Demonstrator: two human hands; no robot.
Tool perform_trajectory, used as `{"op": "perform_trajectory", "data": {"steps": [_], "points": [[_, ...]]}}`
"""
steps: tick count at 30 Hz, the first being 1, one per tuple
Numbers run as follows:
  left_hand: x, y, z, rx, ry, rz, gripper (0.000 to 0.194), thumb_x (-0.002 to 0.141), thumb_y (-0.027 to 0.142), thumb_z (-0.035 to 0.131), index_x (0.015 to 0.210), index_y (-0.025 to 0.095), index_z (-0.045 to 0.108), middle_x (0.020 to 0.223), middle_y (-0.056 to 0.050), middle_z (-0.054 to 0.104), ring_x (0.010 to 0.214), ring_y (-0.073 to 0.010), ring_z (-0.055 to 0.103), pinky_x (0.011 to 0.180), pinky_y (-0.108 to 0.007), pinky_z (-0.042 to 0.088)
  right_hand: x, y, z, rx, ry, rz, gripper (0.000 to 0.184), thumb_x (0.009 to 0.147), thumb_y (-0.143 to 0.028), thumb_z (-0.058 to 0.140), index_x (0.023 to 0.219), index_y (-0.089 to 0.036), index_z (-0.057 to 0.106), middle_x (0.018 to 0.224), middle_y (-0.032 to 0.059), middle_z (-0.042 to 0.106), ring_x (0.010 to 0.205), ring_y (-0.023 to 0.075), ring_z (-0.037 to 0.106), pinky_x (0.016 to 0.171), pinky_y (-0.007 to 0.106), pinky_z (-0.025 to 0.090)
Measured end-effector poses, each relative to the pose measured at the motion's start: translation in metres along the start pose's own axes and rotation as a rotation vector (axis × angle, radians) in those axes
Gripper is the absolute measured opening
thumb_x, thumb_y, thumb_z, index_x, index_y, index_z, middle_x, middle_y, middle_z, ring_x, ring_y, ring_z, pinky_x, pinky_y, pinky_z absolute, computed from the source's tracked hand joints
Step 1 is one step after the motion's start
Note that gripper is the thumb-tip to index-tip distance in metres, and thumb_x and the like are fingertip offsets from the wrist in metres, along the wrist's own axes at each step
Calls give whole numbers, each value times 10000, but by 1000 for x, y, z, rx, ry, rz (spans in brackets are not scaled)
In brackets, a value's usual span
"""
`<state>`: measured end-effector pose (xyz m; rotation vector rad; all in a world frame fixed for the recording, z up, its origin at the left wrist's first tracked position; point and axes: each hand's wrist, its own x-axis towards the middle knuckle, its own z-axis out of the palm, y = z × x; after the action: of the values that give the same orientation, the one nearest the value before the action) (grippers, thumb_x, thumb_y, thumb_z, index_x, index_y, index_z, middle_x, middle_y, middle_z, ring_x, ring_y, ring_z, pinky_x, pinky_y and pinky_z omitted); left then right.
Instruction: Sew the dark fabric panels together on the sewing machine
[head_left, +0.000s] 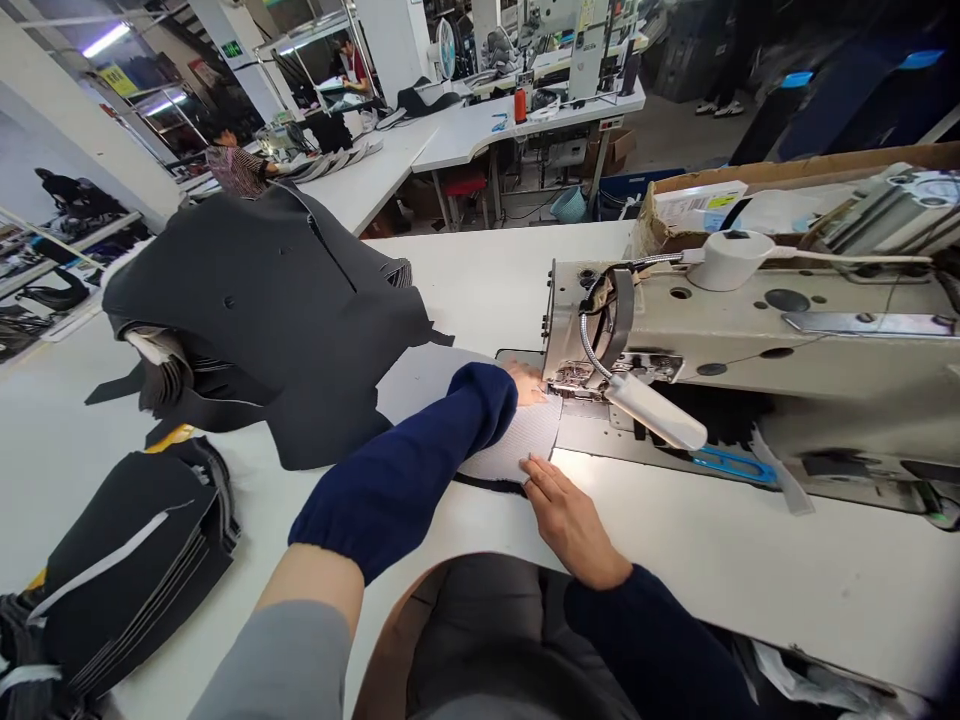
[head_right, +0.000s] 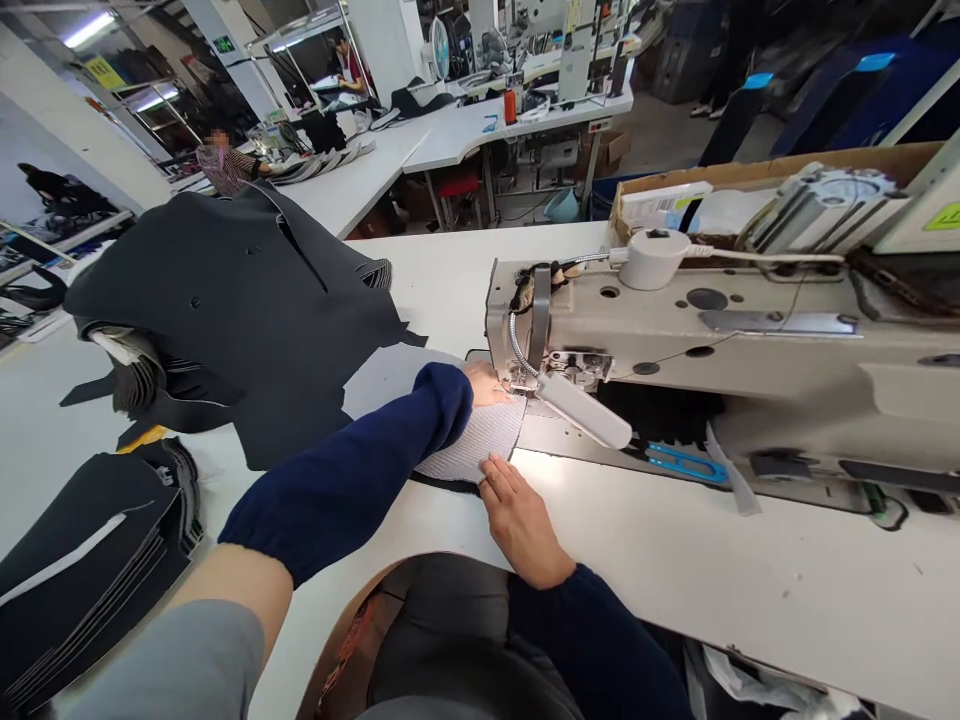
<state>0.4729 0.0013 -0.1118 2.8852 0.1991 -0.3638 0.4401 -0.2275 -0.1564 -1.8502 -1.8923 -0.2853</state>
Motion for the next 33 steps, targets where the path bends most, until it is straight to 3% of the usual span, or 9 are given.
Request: {"op": "perform_trajectory", "data": {"steps": [8,17,20,22,26,30,33], "points": [[4,-9,0,-74,-20,-17,327,812,363,570,1050,157,659,1105,-73,653,1057,-252,578,896,-333,431,0,3,6,70,24,32,309,867,5,338,936,-94,623,1199,151,580,1254,257,445,1049,433,427],[-1,1,-14,-11,9,-16,275,855,323,566,1026,129,662,1058,-90,655,1029,-260,575,884,-351,398,2,6,5,54,3,24,348,839,26,303,928,-101,615,1240,134,558,1259,243,437,1051,423,431],[-25,11,-12,36,121,18,306,872,308,556,1100,114,617,1189,-123,588,1152,-282,486,1004,-403,296,-1,8,8,53,16,28,398,810,50,272,920,-110,620,1253,120,553,1263,230,428,1038,424,441],[-52,18,-3,37,173,135,423,861,386,574,1199,131,551,1315,-133,498,1229,-280,412,1072,-418,223,-3,9,9,53,39,36,411,804,52,262,910,-114,623,1255,121,547,1261,227,423,1031,433,438],[-111,25,27,2,103,338,631,825,532,568,1322,171,423,1417,-122,393,1324,-283,310,1108,-478,213,-3,5,6,34,102,94,311,852,-16,336,867,-115,630,1173,142,550,1152,253,470,935,415,468],[-135,25,47,-39,126,262,418,892,232,433,1306,177,442,1433,-74,386,1362,-208,274,1120,-413,255,-7,-10,-2,-31,48,233,310,873,-62,368,1038,-138,620,953,119,541,880,218,511,731,373,483],[-134,28,50,-57,126,232,515,817,86,384,1321,176,433,1429,-40,401,1356,-176,287,1131,-389,248,-12,-27,-4,-34,40,161,272,898,-115,411,1107,-97,585,1024,144,552,988,249,507,831,427,478]]}}
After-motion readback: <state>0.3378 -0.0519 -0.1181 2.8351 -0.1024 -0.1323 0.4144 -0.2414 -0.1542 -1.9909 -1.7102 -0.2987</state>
